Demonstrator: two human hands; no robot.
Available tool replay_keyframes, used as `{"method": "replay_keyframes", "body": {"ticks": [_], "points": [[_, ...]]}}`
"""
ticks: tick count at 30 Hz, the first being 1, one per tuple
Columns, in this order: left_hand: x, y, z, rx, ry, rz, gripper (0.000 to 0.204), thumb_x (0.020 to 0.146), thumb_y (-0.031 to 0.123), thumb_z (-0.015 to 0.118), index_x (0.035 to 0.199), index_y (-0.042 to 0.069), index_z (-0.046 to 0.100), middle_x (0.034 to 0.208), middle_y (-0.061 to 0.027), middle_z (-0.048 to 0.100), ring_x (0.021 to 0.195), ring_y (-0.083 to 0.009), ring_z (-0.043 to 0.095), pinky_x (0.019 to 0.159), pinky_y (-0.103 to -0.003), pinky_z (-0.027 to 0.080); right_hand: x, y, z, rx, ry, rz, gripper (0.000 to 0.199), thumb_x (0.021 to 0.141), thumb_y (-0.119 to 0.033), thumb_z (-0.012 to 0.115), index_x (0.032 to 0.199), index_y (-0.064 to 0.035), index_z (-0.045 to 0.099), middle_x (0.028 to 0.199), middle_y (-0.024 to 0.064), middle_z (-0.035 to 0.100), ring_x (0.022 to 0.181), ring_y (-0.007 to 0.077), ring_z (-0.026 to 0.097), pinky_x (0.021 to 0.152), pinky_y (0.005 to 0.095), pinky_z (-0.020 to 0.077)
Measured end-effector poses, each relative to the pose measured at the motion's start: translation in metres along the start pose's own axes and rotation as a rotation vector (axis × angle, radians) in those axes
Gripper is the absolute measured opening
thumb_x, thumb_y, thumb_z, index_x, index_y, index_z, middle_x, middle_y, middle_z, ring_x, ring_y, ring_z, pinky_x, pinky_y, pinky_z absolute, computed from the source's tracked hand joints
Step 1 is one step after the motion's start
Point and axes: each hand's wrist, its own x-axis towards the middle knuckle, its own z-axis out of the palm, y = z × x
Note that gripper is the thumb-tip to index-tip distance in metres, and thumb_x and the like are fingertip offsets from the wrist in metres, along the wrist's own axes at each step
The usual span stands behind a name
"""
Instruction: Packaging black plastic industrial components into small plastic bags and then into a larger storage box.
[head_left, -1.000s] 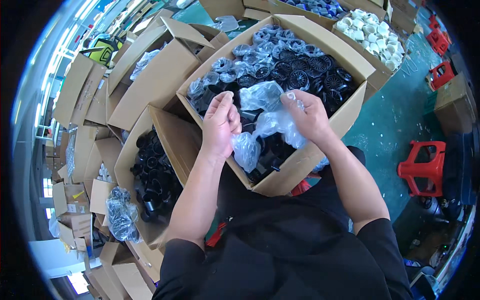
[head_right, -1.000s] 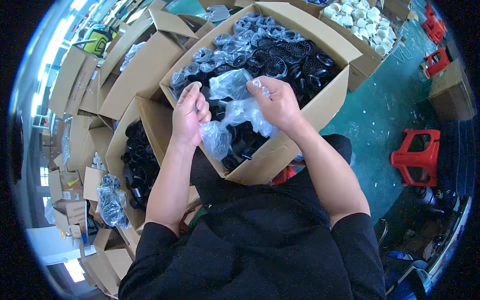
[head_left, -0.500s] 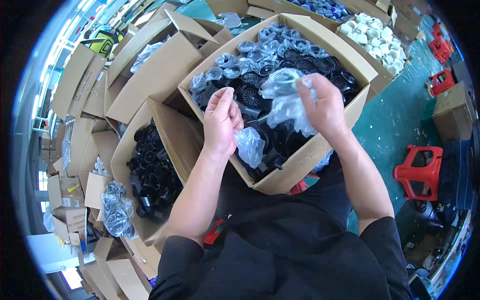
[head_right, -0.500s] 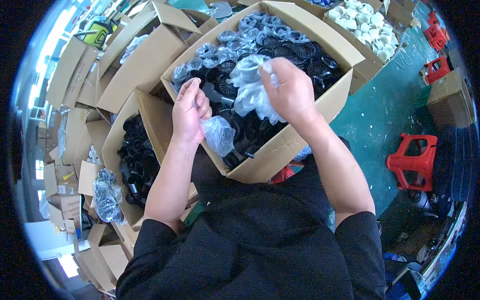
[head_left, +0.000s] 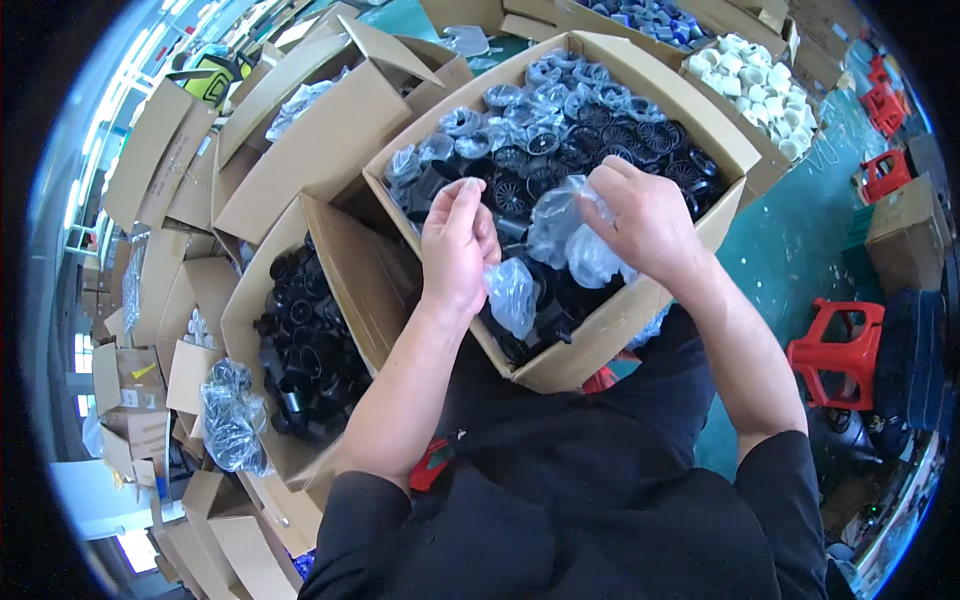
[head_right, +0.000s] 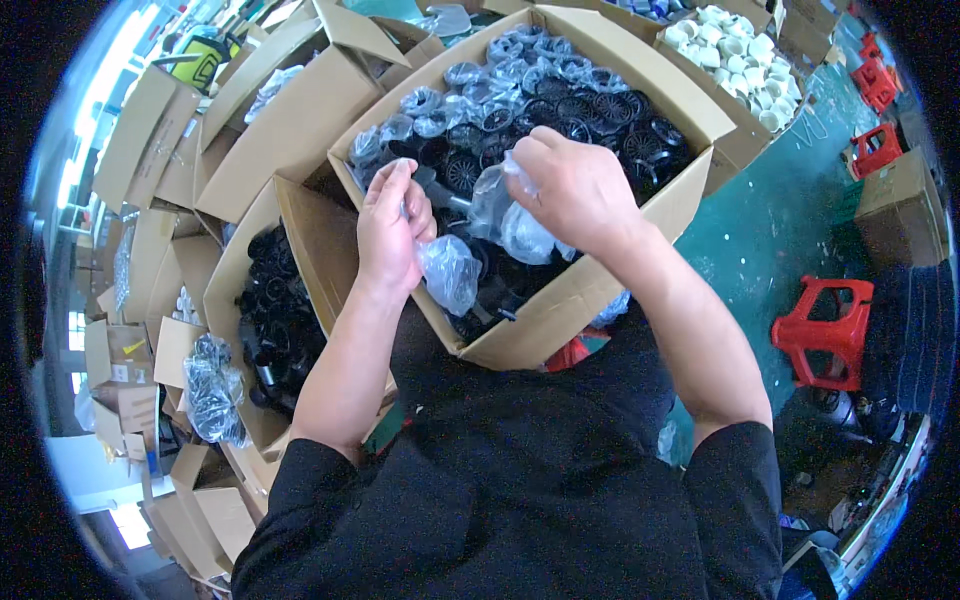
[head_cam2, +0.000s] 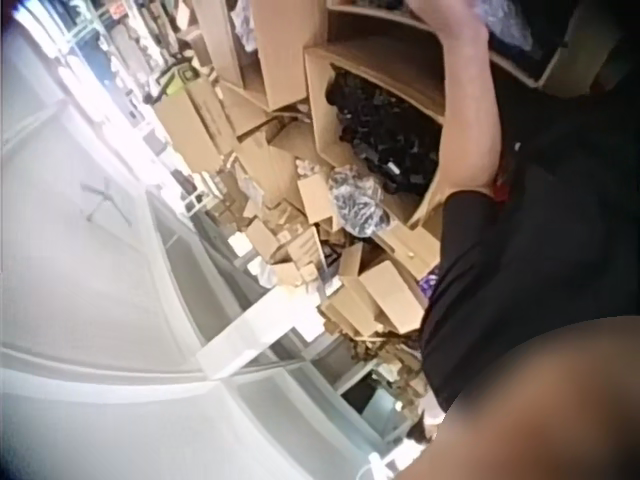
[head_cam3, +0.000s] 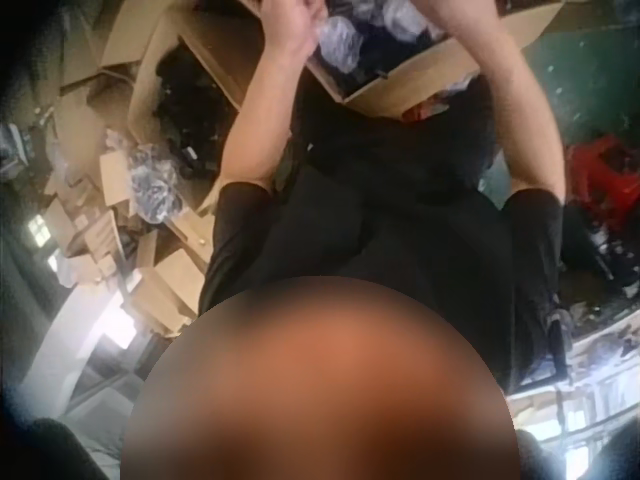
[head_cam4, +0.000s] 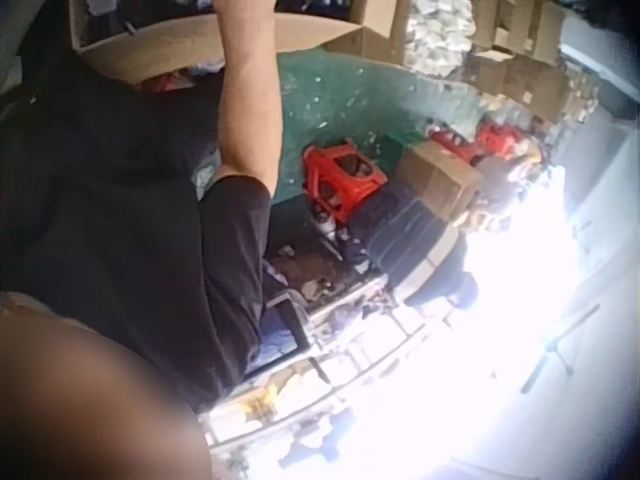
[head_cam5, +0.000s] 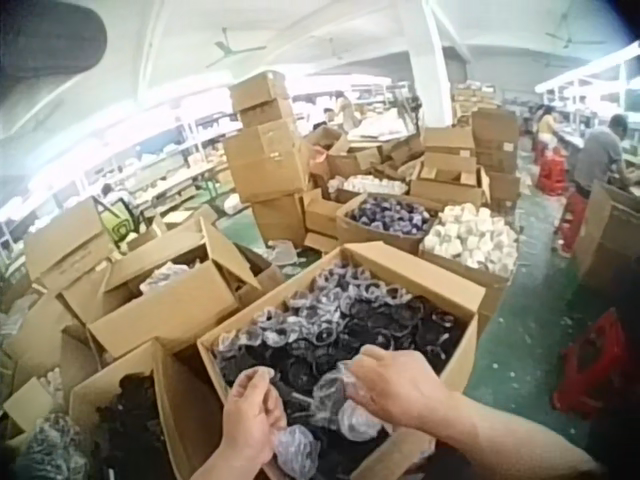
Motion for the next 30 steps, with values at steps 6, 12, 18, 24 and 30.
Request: {"method": "replay_keyframes", "body": {"ticks": [6,12,18,24,30], "points": [[-0.001,-0.003,0.000,0.011,0.019,-0.016,0.012,0.102,0.025,0.058,0.105,0.014,0.061,0.062,0.0033,0.047,0.047,-0.0046,0.035,0.042,-0.020,0.026,0.003,0.000,-0.006,0.074,0.127,-0.040,0.012,0.086,-0.015,0.067,0.088,-0.0056,0.060,0.095,0.0068,0.065,0.071,0.0299,0.063,0.064,0.0384,0.0523],[-0.001,0.001,0.001,-0.055,0.050,-0.002,0.011,0.102,0.025,0.059,0.105,0.015,0.061,0.061,0.0035,0.047,0.045,-0.0044,0.034,0.041,-0.020,0.024,-0.003,-0.006,-0.008,0.424,0.363,0.176,0.013,0.085,-0.014,0.070,0.090,-0.0053,0.061,0.110,0.0083,0.065,0.073,0.0259,0.064,0.066,0.0343,0.0531],[-0.003,0.006,0.004,-0.104,0.081,0.038,0.011,0.102,0.026,0.058,0.105,0.015,0.061,0.060,0.0039,0.047,0.046,-0.0052,0.035,0.041,-0.021,0.025,-0.009,-0.028,0.013,0.612,0.011,0.458,0.020,0.084,-0.014,0.074,0.098,-0.0036,0.064,0.111,0.0101,0.066,0.075,0.0230,0.064,0.071,0.0333,0.0535],[-0.005,0.007,0.011,-0.302,-0.090,-0.014,0.014,0.103,0.026,0.056,0.105,0.013,0.060,0.065,0.0022,0.049,0.054,-0.0068,0.042,0.050,-0.022,0.033,-0.040,-0.063,0.068,0.885,0.193,0.105,0.040,0.085,-0.009,0.072,0.123,-0.0048,0.059,0.104,0.0094,0.067,0.086,0.0165,0.062,0.077,0.0302,0.0525],[-0.042,-0.022,0.010,0.592,-0.275,0.407,0.026,0.101,0.023,0.051,0.114,0.001,0.060,0.100,-0.0114,0.061,0.092,-0.0203,0.057,0.085,-0.030,0.047,-0.052,-0.057,0.092,1.853,-0.135,0.654,0.041,0.098,-0.030,0.065,0.129,-0.0042,0.057,0.123,0.0143,0.062,0.099,0.0221,0.062,0.089,0.0369,0.0522]]}}
